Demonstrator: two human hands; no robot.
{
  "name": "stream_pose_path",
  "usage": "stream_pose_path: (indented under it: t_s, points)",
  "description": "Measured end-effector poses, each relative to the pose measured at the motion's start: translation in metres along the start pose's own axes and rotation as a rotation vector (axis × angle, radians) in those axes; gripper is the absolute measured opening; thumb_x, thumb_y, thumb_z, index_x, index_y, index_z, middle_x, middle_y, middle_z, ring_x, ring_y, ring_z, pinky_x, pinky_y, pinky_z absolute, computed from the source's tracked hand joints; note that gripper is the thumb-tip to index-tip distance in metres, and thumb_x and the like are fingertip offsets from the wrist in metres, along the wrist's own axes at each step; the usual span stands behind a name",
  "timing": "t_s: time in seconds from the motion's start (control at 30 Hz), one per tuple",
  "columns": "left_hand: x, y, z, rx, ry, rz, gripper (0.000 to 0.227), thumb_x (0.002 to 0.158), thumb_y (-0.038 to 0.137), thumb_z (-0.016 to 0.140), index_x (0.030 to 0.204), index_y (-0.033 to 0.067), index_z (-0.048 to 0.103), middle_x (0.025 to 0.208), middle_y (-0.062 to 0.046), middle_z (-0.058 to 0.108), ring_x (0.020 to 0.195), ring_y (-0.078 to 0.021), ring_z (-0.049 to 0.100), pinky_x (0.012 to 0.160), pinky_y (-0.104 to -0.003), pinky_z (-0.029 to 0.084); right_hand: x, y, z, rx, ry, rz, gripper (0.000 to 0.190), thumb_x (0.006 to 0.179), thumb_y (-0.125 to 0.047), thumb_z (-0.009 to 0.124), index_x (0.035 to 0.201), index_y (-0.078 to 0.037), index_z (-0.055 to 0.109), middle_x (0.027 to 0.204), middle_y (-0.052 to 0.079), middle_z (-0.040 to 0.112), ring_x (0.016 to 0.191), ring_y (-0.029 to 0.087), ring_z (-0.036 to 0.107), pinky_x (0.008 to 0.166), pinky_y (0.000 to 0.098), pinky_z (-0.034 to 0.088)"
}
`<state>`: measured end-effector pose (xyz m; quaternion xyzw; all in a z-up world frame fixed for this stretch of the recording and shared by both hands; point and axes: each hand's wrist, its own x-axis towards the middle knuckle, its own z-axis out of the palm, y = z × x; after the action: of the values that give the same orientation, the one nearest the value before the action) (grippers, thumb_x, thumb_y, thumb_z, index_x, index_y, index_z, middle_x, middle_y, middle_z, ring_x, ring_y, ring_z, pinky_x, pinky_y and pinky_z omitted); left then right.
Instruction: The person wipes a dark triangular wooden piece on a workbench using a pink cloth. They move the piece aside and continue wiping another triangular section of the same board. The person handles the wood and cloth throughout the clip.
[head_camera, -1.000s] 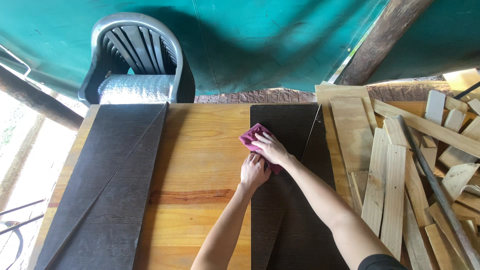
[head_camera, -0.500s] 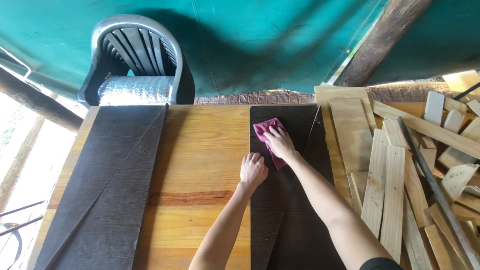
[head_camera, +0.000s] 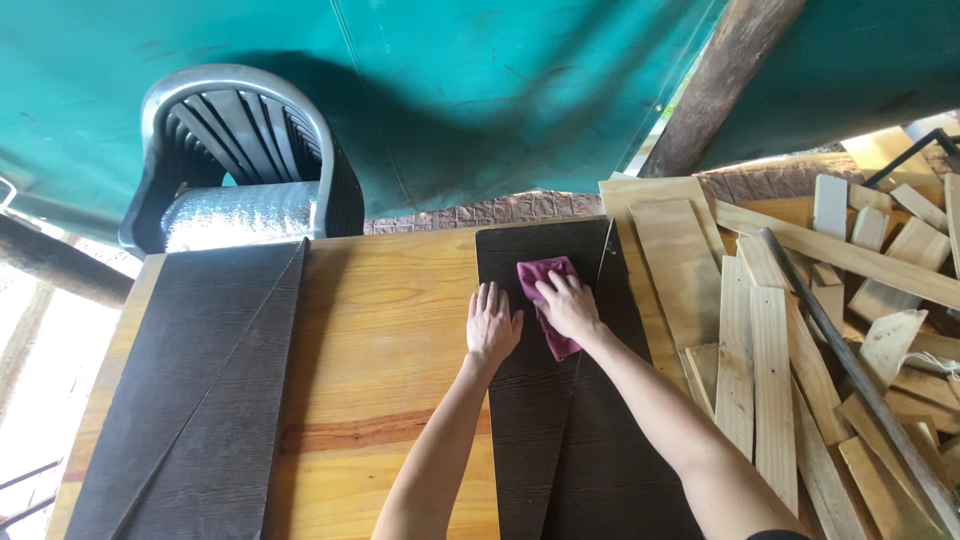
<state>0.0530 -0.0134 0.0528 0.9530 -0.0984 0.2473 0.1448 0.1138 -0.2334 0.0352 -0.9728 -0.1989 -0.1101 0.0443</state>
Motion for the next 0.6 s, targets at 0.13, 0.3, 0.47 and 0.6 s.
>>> stream_pose_path:
  t_s: [0.13,0.3,0.47,0.6]
  points:
    - [0.000,-0.001,0.026,0.014,-0.193,-0.034,0.075,0.105,0.058,0.070,0.154,0.0023,0.075,0.169,-0.026,0.066,0.165,-0.0410,0.055,0.138,-0.055,0.040,0.011,0.012,-0.005,0.011,-0.099,0.096,0.049,0.116,-0.057,0.065,0.158,-0.032,0.073,0.170,0.011,0.066,0.146,0.045,0.067,0.104,0.0651,0.064]
    - [0.000,0.006,0.042,0.048,-0.214,-0.099,0.074,0.098,0.049,0.071,0.155,0.0024,0.072,0.168,-0.028,0.066,0.164,-0.0429,0.056,0.135,-0.056,0.043,0.034,0.002,-0.028,0.052,-0.155,0.167,0.050,0.120,-0.043,0.063,0.165,-0.022,0.069,0.182,0.017,0.052,0.165,0.051,0.051,0.119,0.0731,0.056]
    - [0.003,0.010,0.034,0.073,-0.256,-0.089,0.074,0.096,0.047,0.069,0.155,0.0015,0.068,0.168,-0.028,0.064,0.164,-0.0446,0.054,0.134,-0.057,0.044,0.060,-0.006,-0.018,0.090,-0.213,0.168,0.052,0.123,-0.040,0.059,0.171,-0.020,0.064,0.192,0.015,0.042,0.176,0.050,0.037,0.128,0.0817,0.043]
    - [0.005,0.013,0.026,0.076,-0.286,-0.098,0.075,0.094,0.047,0.069,0.154,0.0024,0.068,0.168,-0.027,0.063,0.164,-0.0437,0.053,0.133,-0.057,0.044,0.081,-0.010,0.008,0.096,-0.234,0.136,0.053,0.124,-0.042,0.056,0.174,-0.023,0.059,0.193,0.012,0.042,0.177,0.049,0.036,0.129,0.0863,0.038]
